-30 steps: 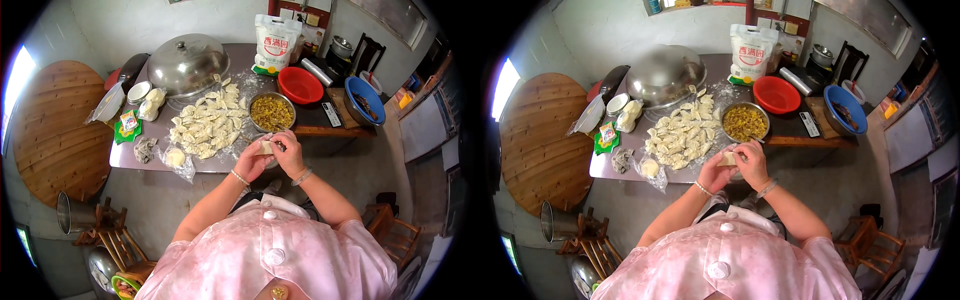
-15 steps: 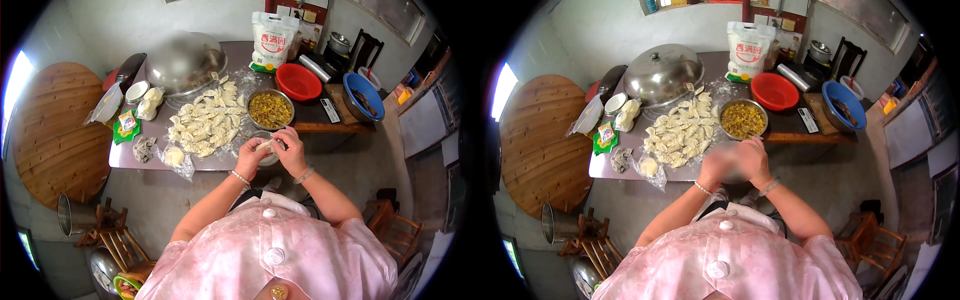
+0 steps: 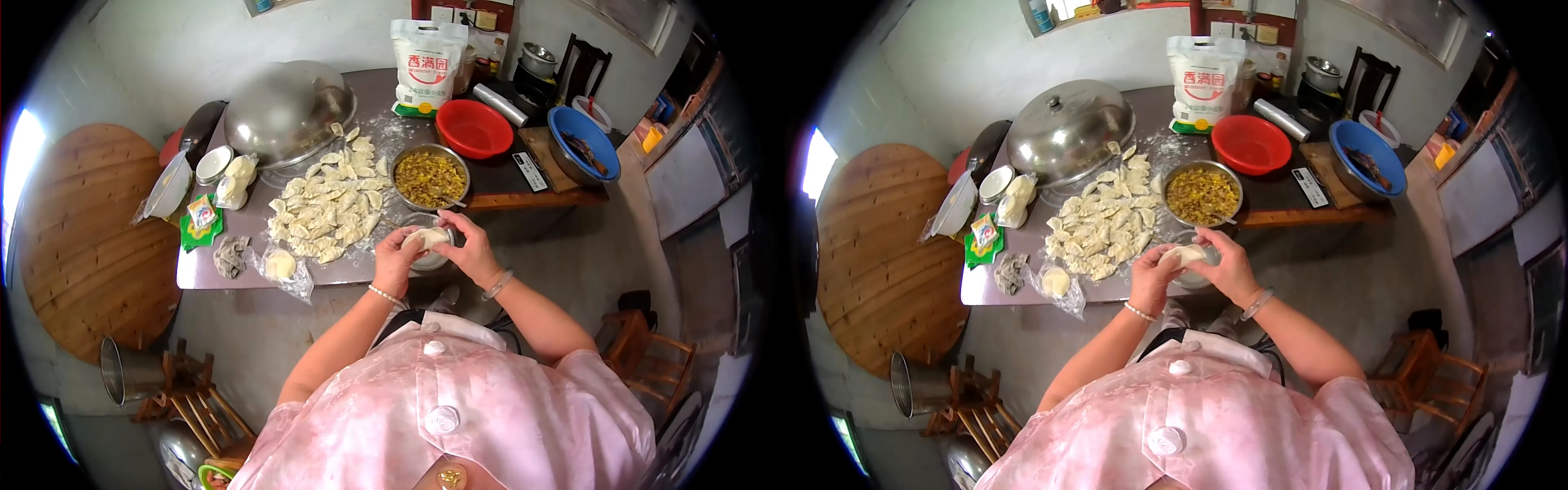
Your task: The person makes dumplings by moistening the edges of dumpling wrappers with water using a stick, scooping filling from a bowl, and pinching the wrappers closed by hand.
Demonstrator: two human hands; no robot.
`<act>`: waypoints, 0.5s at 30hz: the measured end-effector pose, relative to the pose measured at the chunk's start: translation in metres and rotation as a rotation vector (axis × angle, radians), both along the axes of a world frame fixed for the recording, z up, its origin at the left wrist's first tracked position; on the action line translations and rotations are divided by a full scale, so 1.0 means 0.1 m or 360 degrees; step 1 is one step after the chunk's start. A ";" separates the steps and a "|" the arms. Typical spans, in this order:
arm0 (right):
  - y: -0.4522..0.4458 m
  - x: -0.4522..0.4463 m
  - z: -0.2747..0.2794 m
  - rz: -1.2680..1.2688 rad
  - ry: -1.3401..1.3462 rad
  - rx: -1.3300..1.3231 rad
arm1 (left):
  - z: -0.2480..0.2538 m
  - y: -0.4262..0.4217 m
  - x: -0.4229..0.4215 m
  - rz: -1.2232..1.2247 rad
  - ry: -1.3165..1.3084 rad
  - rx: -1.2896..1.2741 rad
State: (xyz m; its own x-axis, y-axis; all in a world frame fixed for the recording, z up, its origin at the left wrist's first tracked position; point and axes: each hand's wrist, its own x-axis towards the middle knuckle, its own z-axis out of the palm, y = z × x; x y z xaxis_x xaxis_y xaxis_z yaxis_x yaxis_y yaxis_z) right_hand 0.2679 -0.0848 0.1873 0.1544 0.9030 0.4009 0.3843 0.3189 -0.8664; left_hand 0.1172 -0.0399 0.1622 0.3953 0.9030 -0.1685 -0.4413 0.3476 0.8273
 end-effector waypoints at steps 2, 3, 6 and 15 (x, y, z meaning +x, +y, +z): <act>0.01 0.04 -0.09 0.0039 0.0213 -0.0180 | -0.03 0.01 0.01 0.0005 -0.0013 -0.0006; 0.02 0.06 -0.13 0.0060 0.0320 -0.0271 | -0.04 0.01 0.01 0.0009 -0.0018 -0.0009; 0.04 0.08 -0.18 0.0072 0.0519 -0.0425 | -0.04 0.01 0.02 0.0005 -0.0025 -0.0019; 0.05 0.07 -0.19 0.0071 0.0427 -0.0351 | 0.04 0.01 0.00 -0.0140 0.0195 0.0018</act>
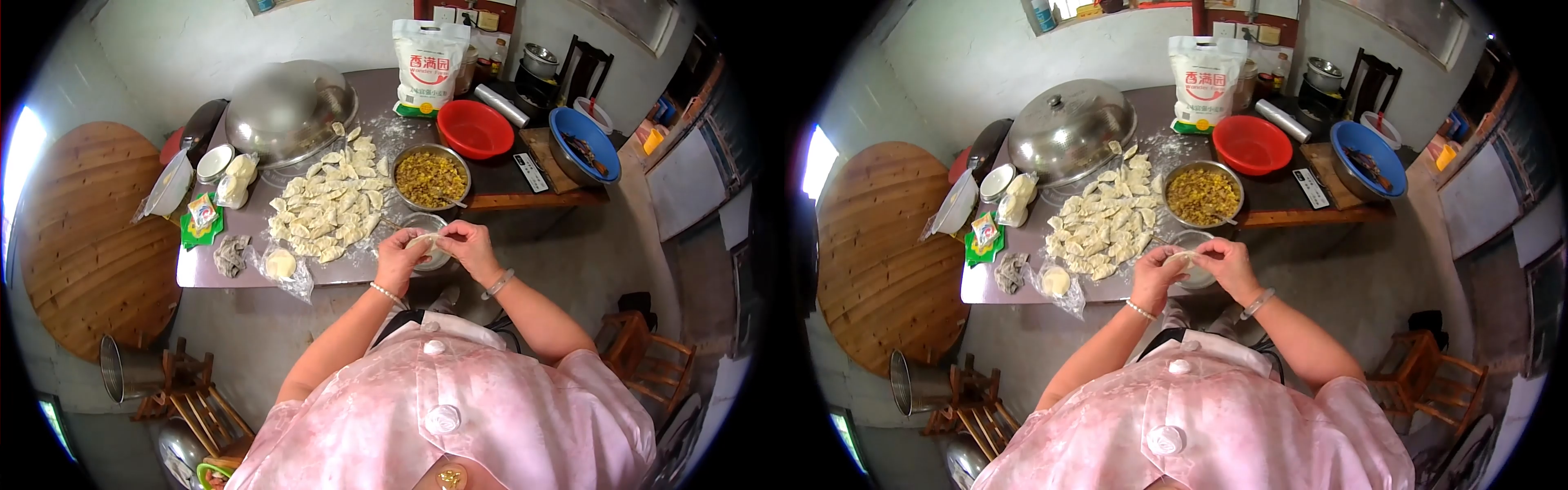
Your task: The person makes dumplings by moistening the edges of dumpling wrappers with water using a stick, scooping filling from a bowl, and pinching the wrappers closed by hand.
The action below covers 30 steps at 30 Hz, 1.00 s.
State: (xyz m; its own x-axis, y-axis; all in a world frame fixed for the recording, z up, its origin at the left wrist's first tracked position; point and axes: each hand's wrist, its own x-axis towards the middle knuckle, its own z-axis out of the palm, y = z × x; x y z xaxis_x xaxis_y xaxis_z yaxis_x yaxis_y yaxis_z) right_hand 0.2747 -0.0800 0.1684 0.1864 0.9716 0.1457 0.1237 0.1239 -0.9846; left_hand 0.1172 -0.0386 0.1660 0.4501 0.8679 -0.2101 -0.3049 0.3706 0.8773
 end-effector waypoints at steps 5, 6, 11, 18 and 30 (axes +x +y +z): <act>0.00 0.01 -0.01 -0.0009 0.0122 -0.0074 | -0.06 0.03 0.02 0.0061 -0.0038 -0.0019; -0.01 0.01 0.00 0.0001 0.0120 -0.0126 | -0.06 0.02 0.02 0.0071 -0.0034 -0.0024; -0.02 -0.04 0.09 0.0059 -0.0076 -0.0041 | -0.04 0.00 0.05 0.0116 0.0216 0.0184; -0.04 -0.03 0.21 0.0127 0.0486 -0.0365 | -0.07 0.01 0.07 0.0012 0.0377 0.0424; -0.11 0.08 0.05 0.0030 0.0438 -0.0278 | -0.05 0.00 0.07 -0.0126 0.0287 0.0330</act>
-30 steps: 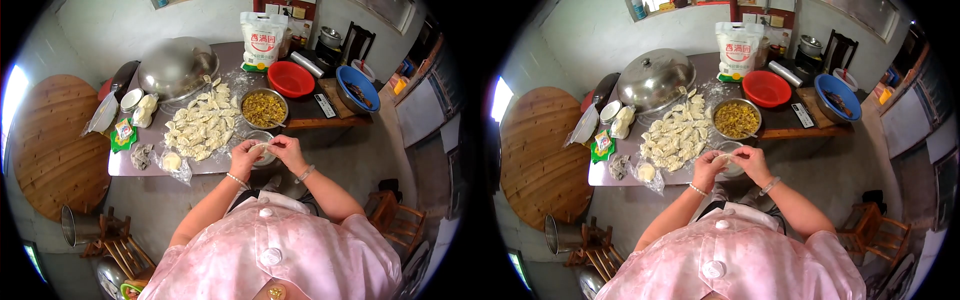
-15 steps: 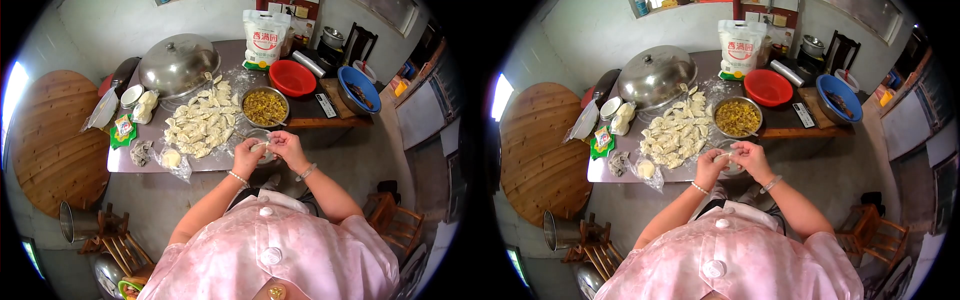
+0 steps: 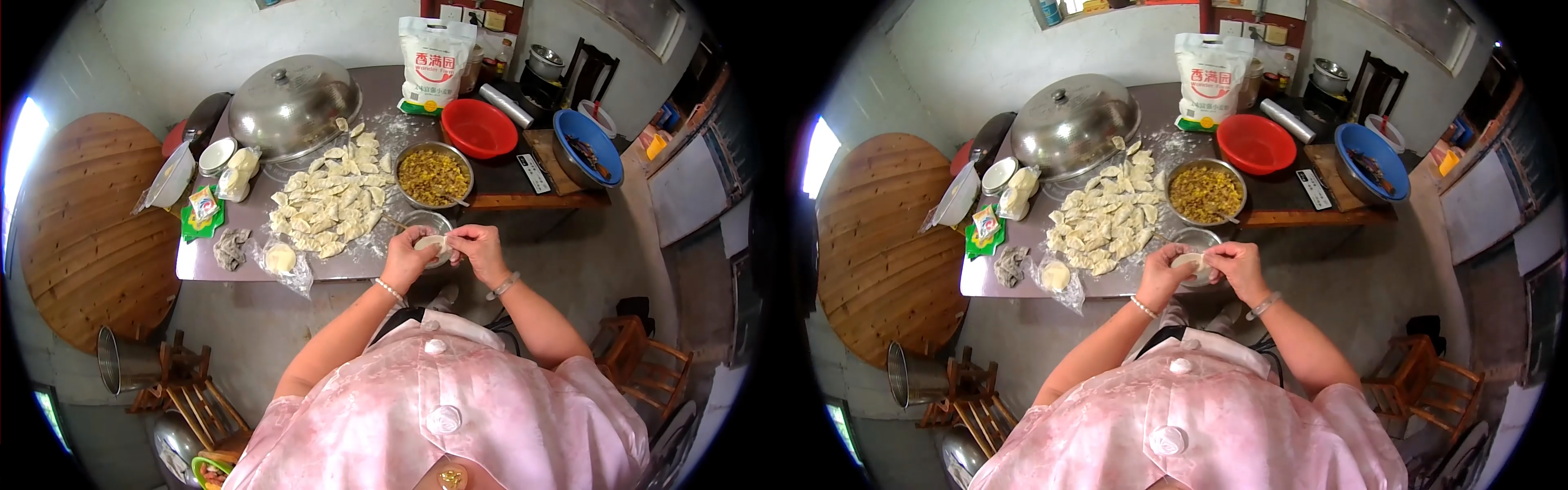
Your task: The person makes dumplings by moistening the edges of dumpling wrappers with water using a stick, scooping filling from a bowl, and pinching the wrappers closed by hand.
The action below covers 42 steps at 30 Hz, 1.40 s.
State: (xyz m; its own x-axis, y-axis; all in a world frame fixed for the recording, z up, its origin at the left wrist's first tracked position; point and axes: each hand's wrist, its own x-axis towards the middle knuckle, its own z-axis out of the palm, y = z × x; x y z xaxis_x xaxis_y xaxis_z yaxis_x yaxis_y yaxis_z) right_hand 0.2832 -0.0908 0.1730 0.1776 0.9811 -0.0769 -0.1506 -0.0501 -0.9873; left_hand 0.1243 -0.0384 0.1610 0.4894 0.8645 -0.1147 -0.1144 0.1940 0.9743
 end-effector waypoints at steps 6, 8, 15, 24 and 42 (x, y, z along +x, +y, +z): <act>0.04 -0.03 0.05 0.0007 -0.0335 0.0186 | -0.02 0.02 0.00 0.0005 0.0011 0.0079; 0.08 -0.02 -0.02 0.0028 -0.0529 0.0306 | 0.00 0.00 0.02 0.0030 -0.0009 0.0110; 0.07 -0.03 0.00 -0.0005 -0.0665 0.0309 | -0.08 0.05 -0.02 0.0023 -0.0097 -0.0162; 0.05 -0.06 0.04 0.0023 -0.0492 0.0126 | -0.10 0.06 0.00 0.0044 0.0222 0.0321; 0.00 0.01 -0.03 -0.0032 -0.0240 0.0214 | -0.05 0.07 -0.03 -0.0090 -0.0036 -0.0006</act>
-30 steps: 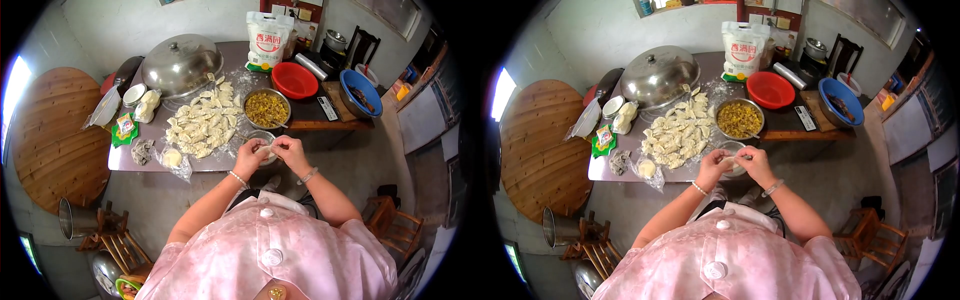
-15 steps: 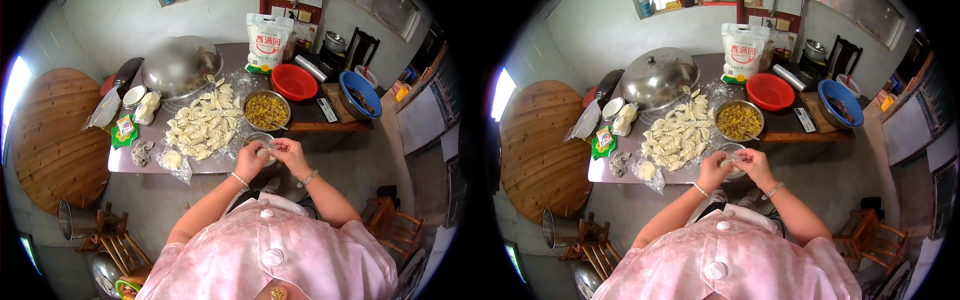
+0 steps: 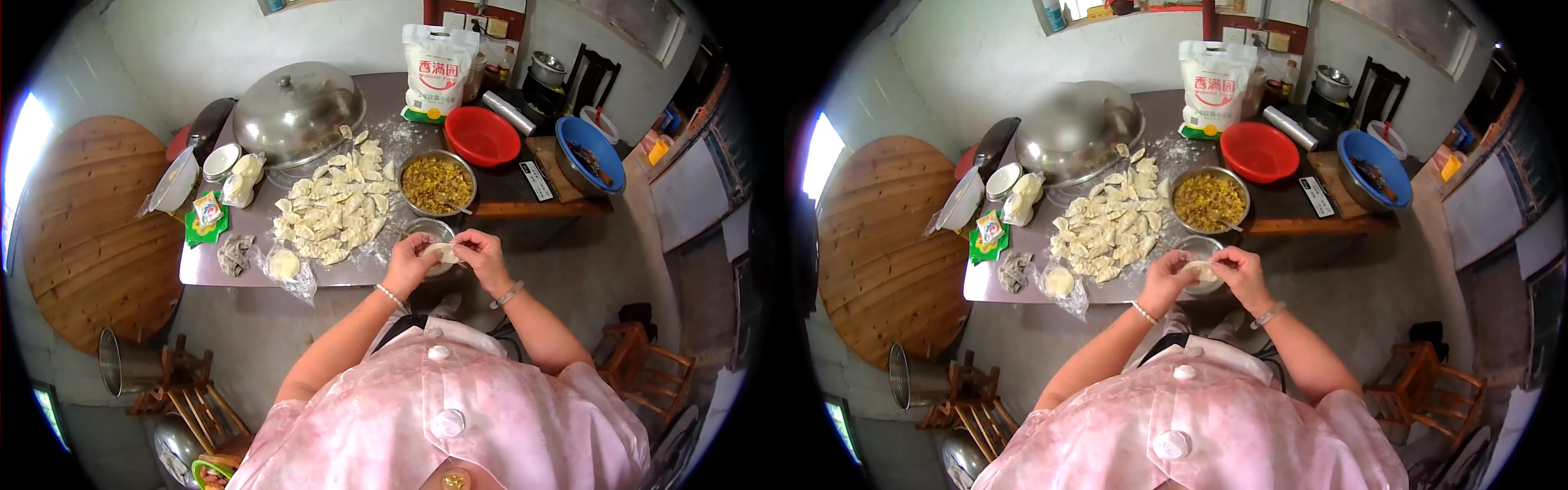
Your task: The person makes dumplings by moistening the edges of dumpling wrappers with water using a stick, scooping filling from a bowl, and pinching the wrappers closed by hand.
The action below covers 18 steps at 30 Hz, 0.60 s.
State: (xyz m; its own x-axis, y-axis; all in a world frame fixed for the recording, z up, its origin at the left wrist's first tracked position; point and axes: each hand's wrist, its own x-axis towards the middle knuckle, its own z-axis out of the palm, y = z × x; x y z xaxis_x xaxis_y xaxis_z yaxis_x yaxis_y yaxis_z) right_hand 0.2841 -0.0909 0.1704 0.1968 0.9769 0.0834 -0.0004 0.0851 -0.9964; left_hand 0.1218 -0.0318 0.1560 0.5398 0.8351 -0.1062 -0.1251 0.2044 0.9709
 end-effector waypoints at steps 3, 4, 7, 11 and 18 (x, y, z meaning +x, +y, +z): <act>-0.01 -0.06 0.09 0.0043 0.0200 -0.0053 | 0.02 -0.01 0.00 0.0038 0.0051 0.0101; 0.01 -0.06 0.07 0.0024 0.0064 0.0029 | 0.01 -0.01 0.01 0.0063 0.0030 0.0125; 0.04 -0.08 -0.01 -0.0015 -0.0203 0.0163 | -0.02 -0.03 0.03 0.0147 -0.0041 0.0175; 0.03 -0.09 0.02 -0.0047 -0.0234 0.0142 | -0.02 -0.03 0.02 0.0151 -0.0057 0.0123; 0.01 -0.11 0.05 -0.0037 -0.0222 0.0156 | -0.04 -0.02 0.01 0.0162 0.0044 0.0173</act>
State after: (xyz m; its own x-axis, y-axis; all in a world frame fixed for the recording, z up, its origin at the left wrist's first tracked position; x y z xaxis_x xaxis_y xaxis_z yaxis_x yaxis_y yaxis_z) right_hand 0.2733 -0.0903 0.1756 0.1989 0.9581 0.2062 0.1403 0.1804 -0.9735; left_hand 0.1230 -0.0343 0.1523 0.4500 0.8927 -0.0261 -0.1127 0.0858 0.9899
